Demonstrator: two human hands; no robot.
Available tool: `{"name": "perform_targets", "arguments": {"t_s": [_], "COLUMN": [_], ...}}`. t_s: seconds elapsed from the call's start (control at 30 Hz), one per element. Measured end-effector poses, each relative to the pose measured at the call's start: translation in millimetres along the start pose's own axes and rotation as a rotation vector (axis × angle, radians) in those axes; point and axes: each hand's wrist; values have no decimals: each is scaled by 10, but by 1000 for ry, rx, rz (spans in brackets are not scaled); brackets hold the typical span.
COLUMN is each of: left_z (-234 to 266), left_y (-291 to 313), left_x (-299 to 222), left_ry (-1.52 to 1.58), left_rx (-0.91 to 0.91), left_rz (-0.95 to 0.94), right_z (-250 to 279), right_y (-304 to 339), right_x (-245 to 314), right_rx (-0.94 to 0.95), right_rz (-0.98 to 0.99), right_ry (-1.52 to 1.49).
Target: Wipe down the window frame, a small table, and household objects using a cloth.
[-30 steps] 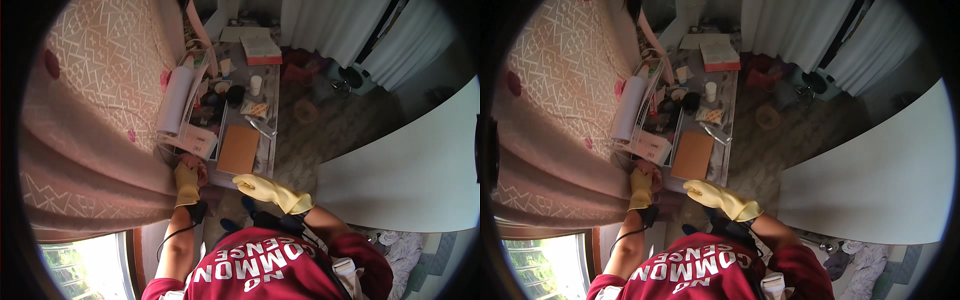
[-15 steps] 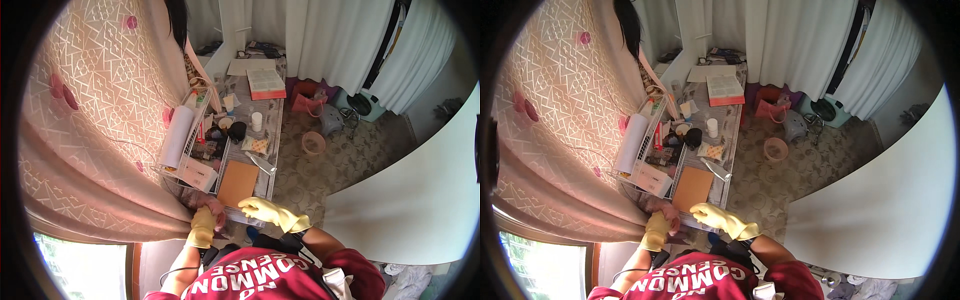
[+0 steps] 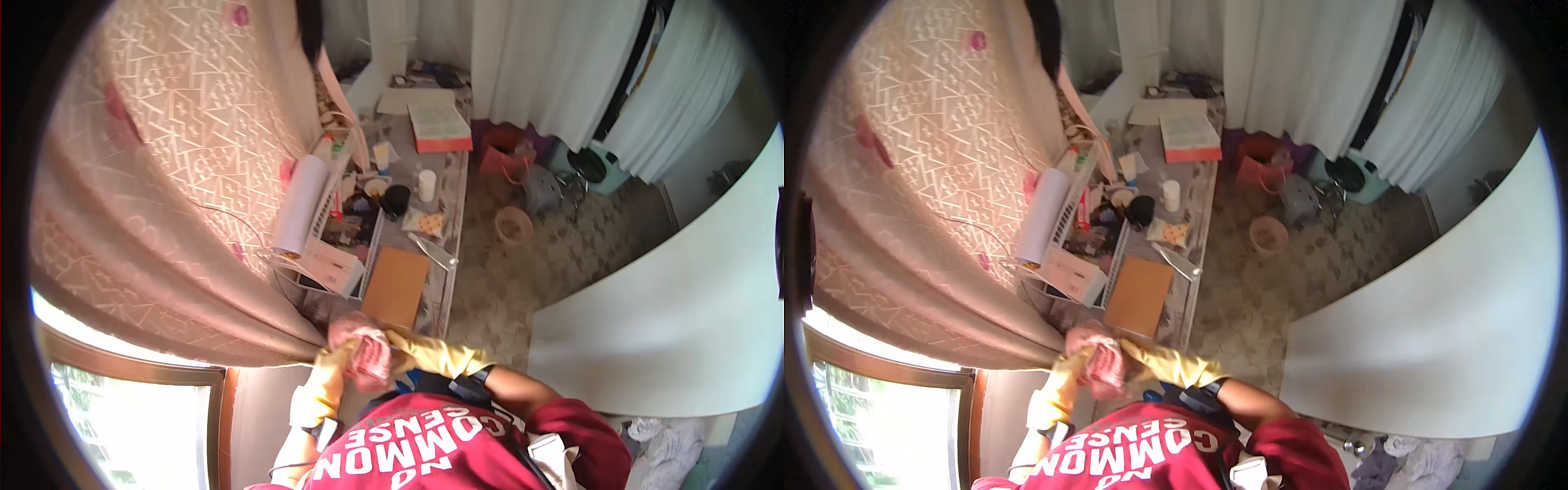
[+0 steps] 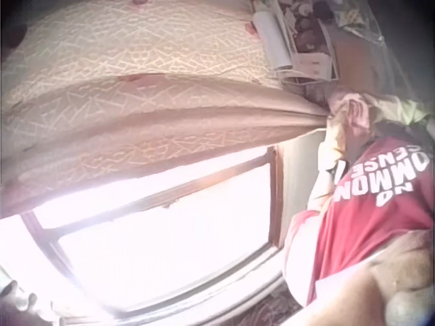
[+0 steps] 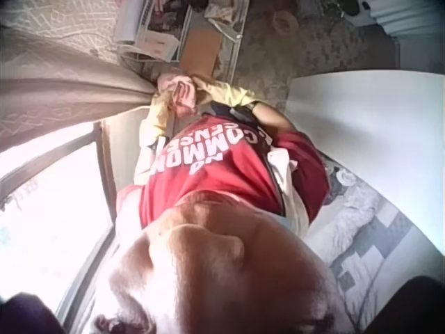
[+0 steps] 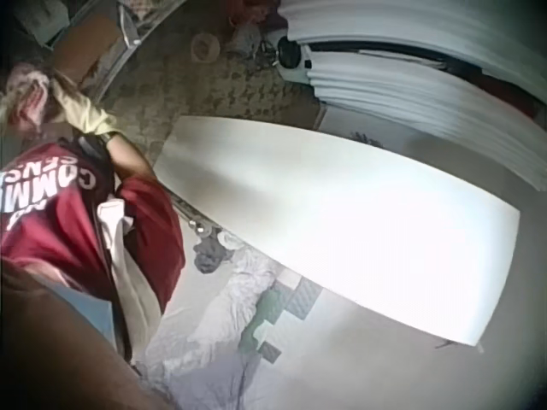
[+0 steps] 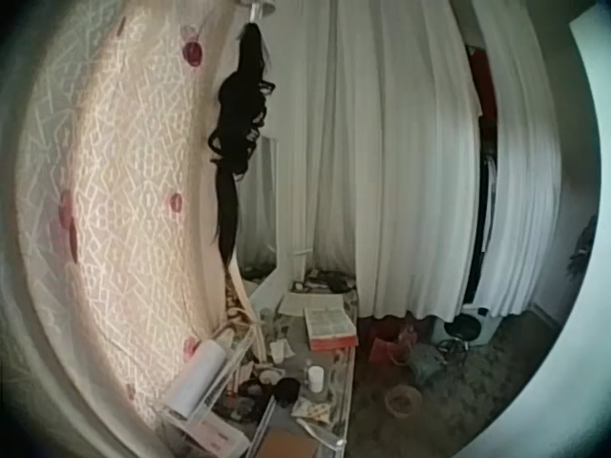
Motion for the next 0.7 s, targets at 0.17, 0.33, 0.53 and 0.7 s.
{"name": "perform_targets", "arguments": {"t_s": [0.17,0.33,0.53,0.7], "left_z": [-77,57,-105,-335], "left_y": [-123,89,74,-317], "left_x": [715,515,605,891], "left_ry": [125,86,232,361], "left_rx": [192,392,451,593], "left_rz": [-178,-133,-167,-220], "right_z": [-305,-269,-103,576], "right_y": [-237,-270,-236,19], "right_x": [162,378,54,826], "right_rx": [228,-37,32,-23], "right_rz": [96,-112,-183,-373], "right_ry": [1566,219,-1026,-784]}}
Point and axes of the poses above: each hand's wrist, its own y-axis away from the middle knuckle, its own z-axis out of the back of the hand, x = y × z, and after that the axes turned 4 degrees about x, right-handed
